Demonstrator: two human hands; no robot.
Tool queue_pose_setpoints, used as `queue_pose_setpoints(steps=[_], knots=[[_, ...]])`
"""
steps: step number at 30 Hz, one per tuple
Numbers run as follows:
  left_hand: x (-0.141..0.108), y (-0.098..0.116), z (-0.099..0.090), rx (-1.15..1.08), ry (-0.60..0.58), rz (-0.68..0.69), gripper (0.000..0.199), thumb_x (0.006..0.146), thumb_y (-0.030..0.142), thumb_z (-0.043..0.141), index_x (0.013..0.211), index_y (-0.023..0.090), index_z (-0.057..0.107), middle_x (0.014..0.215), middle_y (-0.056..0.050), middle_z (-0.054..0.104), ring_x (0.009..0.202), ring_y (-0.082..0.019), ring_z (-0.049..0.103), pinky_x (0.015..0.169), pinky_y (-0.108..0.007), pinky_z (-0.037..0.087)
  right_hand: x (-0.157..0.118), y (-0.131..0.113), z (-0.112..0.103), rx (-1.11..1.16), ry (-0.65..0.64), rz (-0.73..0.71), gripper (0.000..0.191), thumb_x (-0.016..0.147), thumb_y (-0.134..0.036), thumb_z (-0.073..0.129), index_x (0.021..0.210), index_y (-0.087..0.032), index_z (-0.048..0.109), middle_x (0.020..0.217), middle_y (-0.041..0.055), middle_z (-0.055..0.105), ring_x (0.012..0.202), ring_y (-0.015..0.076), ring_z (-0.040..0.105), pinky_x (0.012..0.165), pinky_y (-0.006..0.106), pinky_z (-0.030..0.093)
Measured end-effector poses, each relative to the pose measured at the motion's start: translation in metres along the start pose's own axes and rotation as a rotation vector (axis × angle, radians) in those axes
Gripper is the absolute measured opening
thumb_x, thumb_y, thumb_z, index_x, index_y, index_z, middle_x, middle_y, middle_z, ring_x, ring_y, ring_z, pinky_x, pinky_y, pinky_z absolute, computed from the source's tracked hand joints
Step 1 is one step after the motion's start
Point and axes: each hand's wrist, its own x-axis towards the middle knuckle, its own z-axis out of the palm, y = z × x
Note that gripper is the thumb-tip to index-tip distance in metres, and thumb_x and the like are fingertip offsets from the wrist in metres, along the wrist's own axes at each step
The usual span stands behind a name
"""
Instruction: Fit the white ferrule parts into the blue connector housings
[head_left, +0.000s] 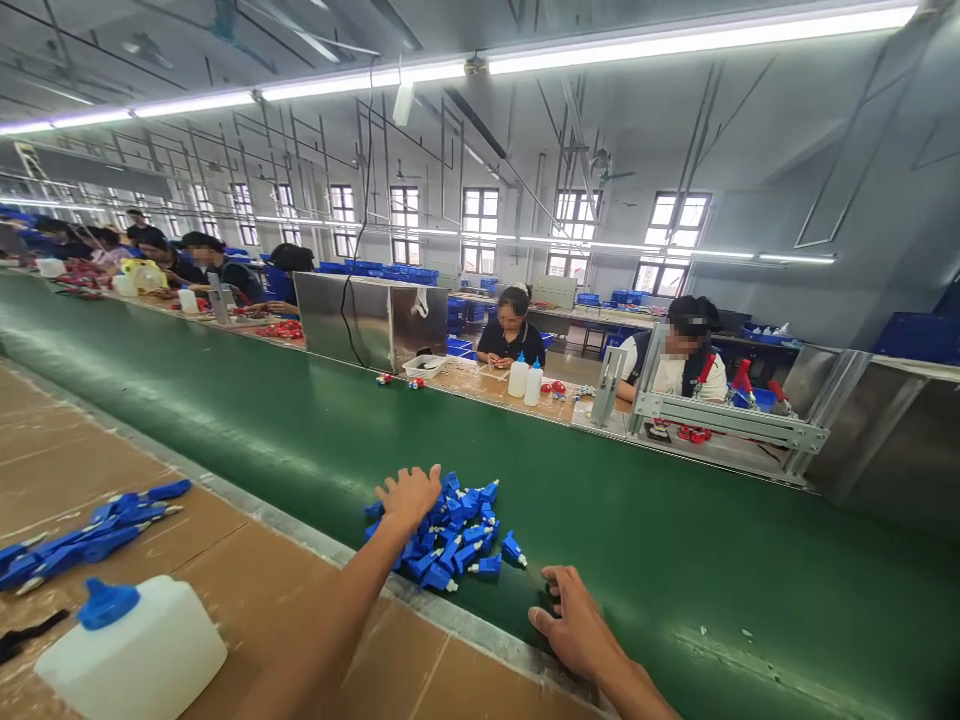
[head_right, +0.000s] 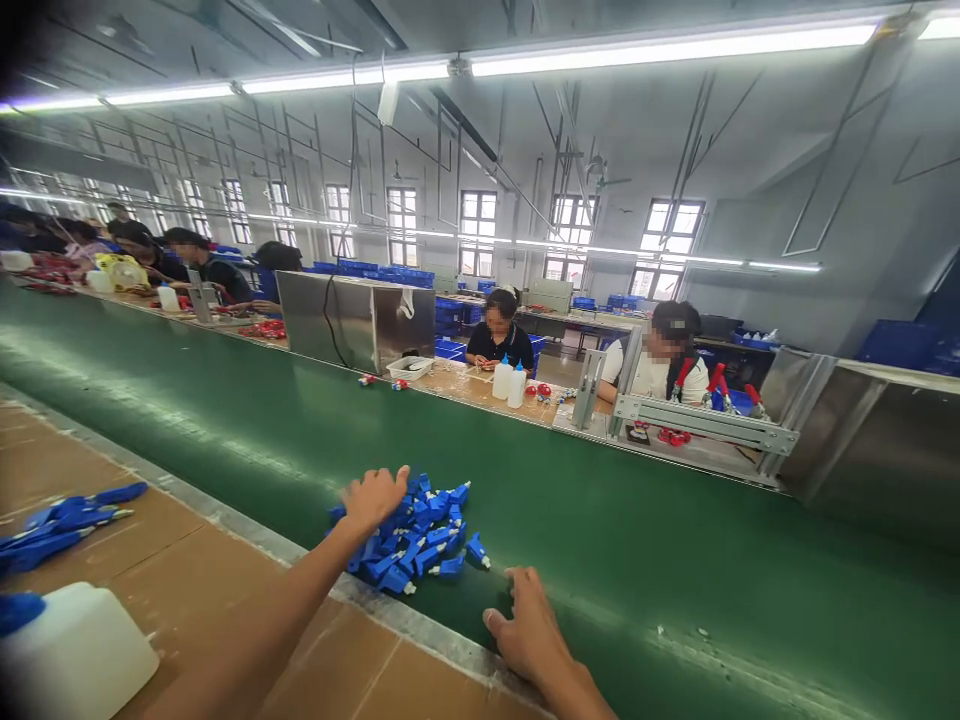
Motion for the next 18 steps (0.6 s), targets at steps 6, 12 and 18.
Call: queue_pose_setpoints(steps=[6,12,18], knots=[[0.000,0.065,0.014,0.002,-0.070,0.314,0.038,0.093,0.037,0.060,0.126,0.019,0.058,0.128,-0.010,0.061,0.108,-0.024,0.062,0.090,-0.047,0.054,-0.028,-0.006,-0.006,0.000,0.073,-0.064,0.043,0.083,-0.023,0.052,0.125,-0.017,0.056,0.124,0.0133,0.058,0.122,0.0270,0.057,0.101,0.036,0.048],[-0.038,0.074,0.019,0.082,-0.162,0.479,0.035,0.093,0.038,0.060,0.121,0.018,0.060,0.125,-0.009,0.063,0.107,-0.023,0.063,0.091,-0.047,0.054,-0.057,0.017,-0.031,0.027,0.033,-0.047,0.046,0.085,-0.027,0.052,0.131,-0.022,0.050,0.125,0.0120,0.059,0.107,0.0248,0.066,0.091,0.034,0.055],[-0.085,0.086,0.001,0.091,-0.116,0.603,0.029,0.094,0.024,0.048,0.115,0.024,0.067,0.139,-0.012,0.059,0.134,-0.035,0.047,0.113,-0.064,0.025,-0.121,0.016,-0.058,-0.152,0.096,0.006,0.046,0.082,-0.016,0.064,0.126,-0.024,0.056,0.120,0.0072,0.064,0.104,0.0205,0.067,0.090,0.029,0.054]])
